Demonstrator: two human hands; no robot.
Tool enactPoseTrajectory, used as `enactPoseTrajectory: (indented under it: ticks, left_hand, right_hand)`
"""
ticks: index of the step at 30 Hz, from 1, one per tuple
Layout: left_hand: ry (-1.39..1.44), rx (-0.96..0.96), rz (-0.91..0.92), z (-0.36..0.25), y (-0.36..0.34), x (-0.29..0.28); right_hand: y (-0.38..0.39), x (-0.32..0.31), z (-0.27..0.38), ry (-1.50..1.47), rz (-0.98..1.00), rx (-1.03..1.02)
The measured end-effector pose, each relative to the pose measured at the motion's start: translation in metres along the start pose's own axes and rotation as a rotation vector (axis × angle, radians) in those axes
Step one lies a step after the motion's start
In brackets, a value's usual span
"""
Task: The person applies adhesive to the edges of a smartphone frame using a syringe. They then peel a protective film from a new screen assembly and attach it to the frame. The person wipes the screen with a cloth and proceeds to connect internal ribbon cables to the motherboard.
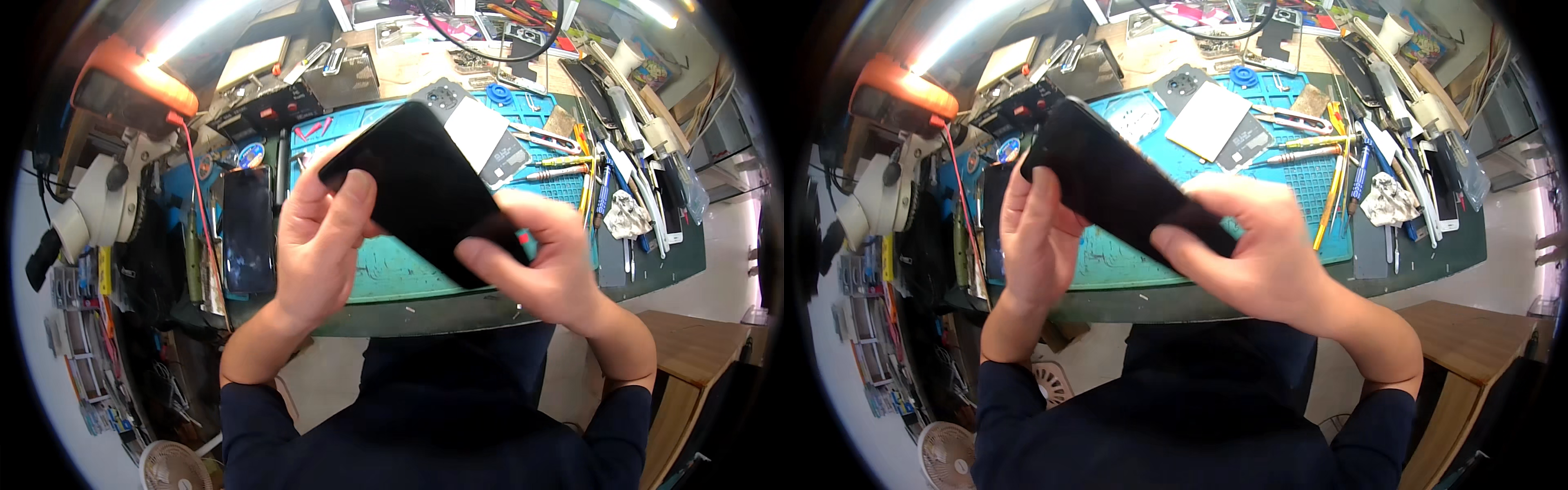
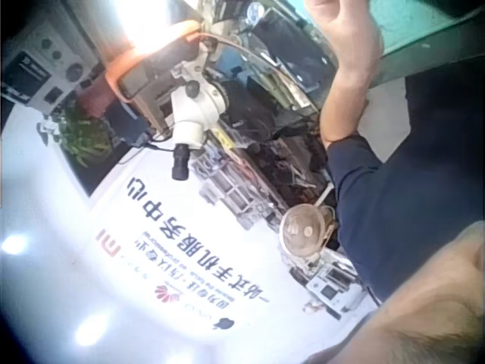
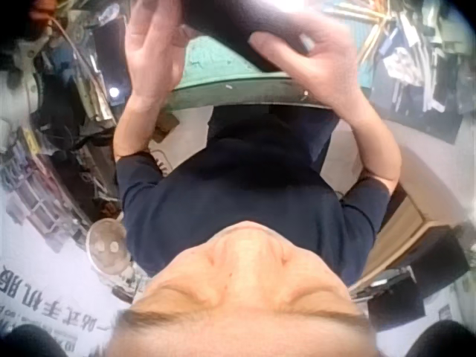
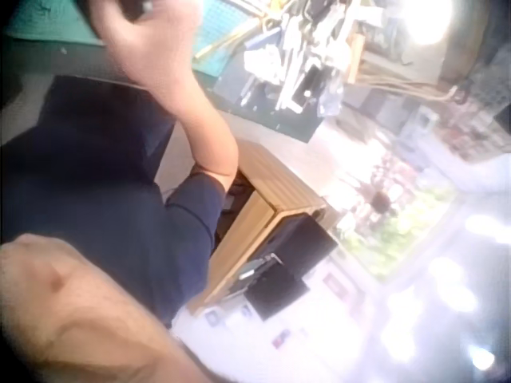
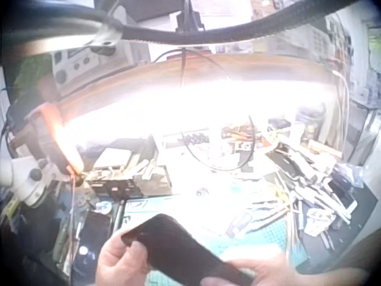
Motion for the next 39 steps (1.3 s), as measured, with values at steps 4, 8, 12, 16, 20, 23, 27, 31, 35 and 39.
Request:
enactPoseTrajectory:
  ticks: [4, 8, 12, 16, 20, 23, 27, 31, 35, 39]
  left_hand:
    - [-0.371, 0.266, 0.005, -0.038, 0.007, -0.01]
    - [-0.424, 0.36, -0.275, -0.052, 0.011, -0.065]
    - [-0.823, 0.358, -0.127, -0.033, -0.008, -0.059]
    - [-1.155, 0.402, -0.06, -0.01, -0.02, -0.054]
    - [-1.076, 0.411, -0.029, -0.014, -0.021, -0.027]
    - [-1.039, 0.49, 0.087, -0.011, -0.001, 0.005]
    - [-0.918, 0.438, 0.148, -0.009, 0.003, 0.006]
    - [-0.813, 0.543, 0.088, -0.015, -0.002, -0.004]
    - [-0.753, 0.339, 0.013, -0.027, -0.016, -0.023]
    - [-0.798, 0.384, -0.002, -0.034, -0.013, -0.033]
  right_hand:
    - [0.009, -0.01, 0.054, 0.54, -0.131, -0.604]
    - [0.04, 0.035, 0.037, 0.918, -0.013, -0.817]
    - [0.043, 0.066, 0.011, 1.049, 0.047, -0.815]
    - [0.032, 0.062, 0.023, 0.868, 0.238, -0.531]
    - [0.007, 0.042, 0.023, 0.782, 0.086, -0.436]
    - [-0.015, 0.051, 0.001, 0.47, 0.116, -0.172]
    - [-0.027, 0.04, -0.031, 0.245, 0.084, 0.118]
    - [-0.041, -0.011, -0.056, 0.237, -0.138, 0.09]
    - [-0.07, -0.151, -0.079, 0.502, -0.557, -0.021]
    - [-0.107, -0.195, -0.113, 0.868, -0.641, 0.032]
Point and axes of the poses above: each hand's wrist, its own y-axis away from the middle knuckle, its own x-axis out of the palm, z = x × y, the point moved 10 cm from there along -y, towards the middle knuckle, and after that the axes turned 6 degrees about -z, right-handed, at the moved point
